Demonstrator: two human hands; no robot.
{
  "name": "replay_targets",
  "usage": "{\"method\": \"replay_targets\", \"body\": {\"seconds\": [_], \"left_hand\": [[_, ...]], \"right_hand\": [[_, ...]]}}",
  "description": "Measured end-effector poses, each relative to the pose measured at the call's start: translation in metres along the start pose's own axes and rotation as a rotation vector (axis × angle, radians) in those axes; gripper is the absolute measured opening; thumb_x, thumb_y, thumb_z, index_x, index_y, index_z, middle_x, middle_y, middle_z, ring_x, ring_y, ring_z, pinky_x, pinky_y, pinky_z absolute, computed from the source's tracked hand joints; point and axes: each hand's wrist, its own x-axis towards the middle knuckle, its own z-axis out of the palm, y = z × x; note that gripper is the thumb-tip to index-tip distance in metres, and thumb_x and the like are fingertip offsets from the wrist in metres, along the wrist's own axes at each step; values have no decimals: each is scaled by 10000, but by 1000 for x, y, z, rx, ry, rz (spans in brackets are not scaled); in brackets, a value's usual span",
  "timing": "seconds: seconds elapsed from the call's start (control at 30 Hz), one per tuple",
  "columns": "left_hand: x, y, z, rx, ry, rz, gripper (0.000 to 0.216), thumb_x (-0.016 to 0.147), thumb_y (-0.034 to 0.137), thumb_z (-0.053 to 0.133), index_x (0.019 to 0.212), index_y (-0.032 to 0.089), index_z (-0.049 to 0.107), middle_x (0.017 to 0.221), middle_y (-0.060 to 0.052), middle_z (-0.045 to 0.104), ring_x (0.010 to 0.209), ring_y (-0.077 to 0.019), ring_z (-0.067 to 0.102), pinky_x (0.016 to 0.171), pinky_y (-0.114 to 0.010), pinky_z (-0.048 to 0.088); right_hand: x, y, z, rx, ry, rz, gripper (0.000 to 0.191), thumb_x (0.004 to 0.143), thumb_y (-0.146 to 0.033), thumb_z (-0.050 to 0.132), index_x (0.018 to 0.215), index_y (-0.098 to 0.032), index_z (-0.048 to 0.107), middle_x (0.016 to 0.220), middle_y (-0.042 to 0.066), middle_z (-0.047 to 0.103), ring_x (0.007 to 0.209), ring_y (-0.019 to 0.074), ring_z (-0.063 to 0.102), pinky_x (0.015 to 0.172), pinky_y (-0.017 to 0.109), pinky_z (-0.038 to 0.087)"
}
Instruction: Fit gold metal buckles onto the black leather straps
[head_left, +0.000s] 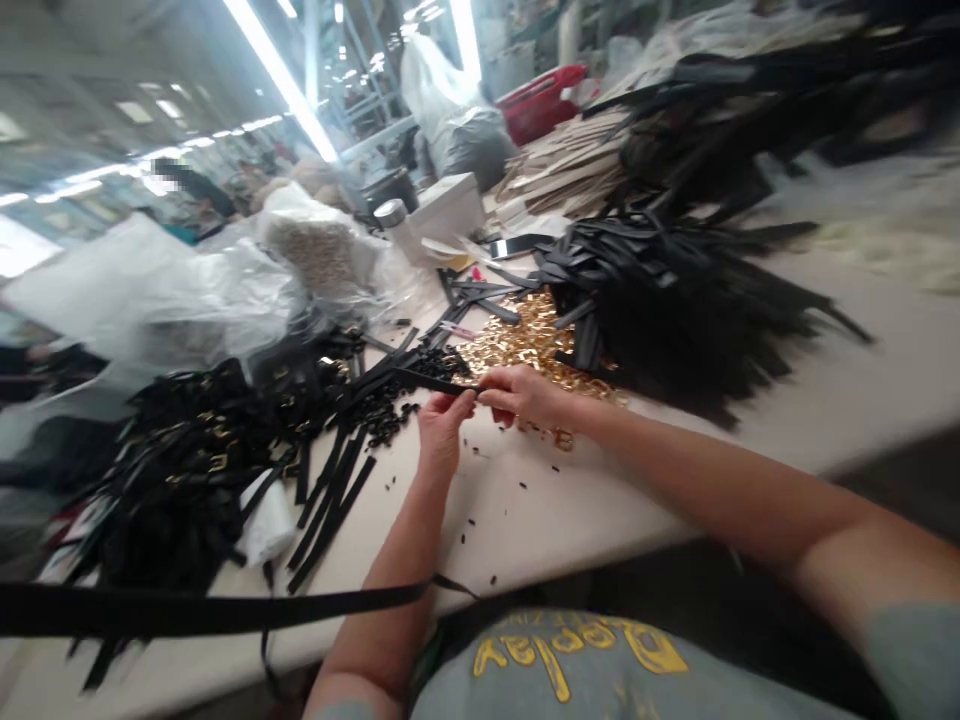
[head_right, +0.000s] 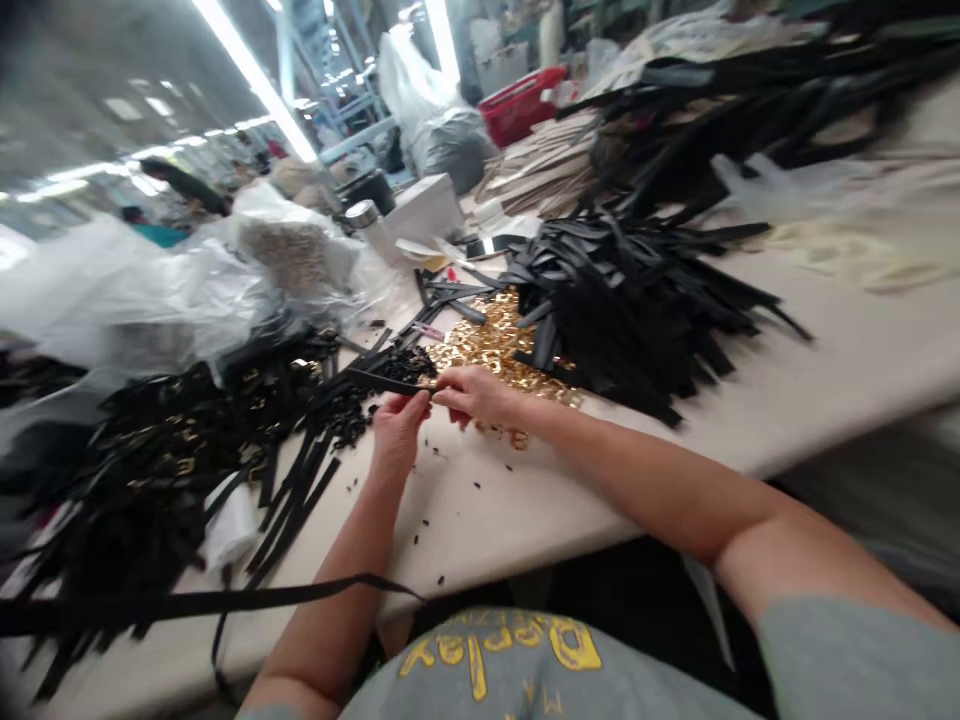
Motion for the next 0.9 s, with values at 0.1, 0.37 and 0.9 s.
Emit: {"method": "replay_targets", "body": {"seconds": [0.1, 0.37, 0.9], "left_hand": [[0, 2, 1, 12, -47, -21, 349, 553, 404, 857, 718, 131, 716, 660, -45, 661, 545, -106, 537, 553, -243, 437], [4, 5, 0, -86, -84, -111, 486, 474, 479, 874, 758, 115, 721, 668, -53, 653, 560, -125, 548, 580, -272, 445], [3, 0, 3, -212, -157, -183, 510, 479, 443, 895, 825, 107, 727, 730, -68, 667, 610, -134, 590, 659, -284, 473]], "right_hand": [[2, 4, -1, -20, 34, -5, 352, 841, -408, 524, 1033, -118, 578, 569, -21, 585, 437, 81, 530, 432, 175, 421], [7, 20, 0, 43, 31, 53, 564, 820, -539, 565, 1230, -156, 511, 577, 23, 590, 371, 117, 486, 346, 222, 372], [6, 10, -1, 96, 110, 85, 575, 745, -632, 615, 1155, -228, 593, 646, 83, 617, 444, 173, 534, 375, 291, 424]]}}
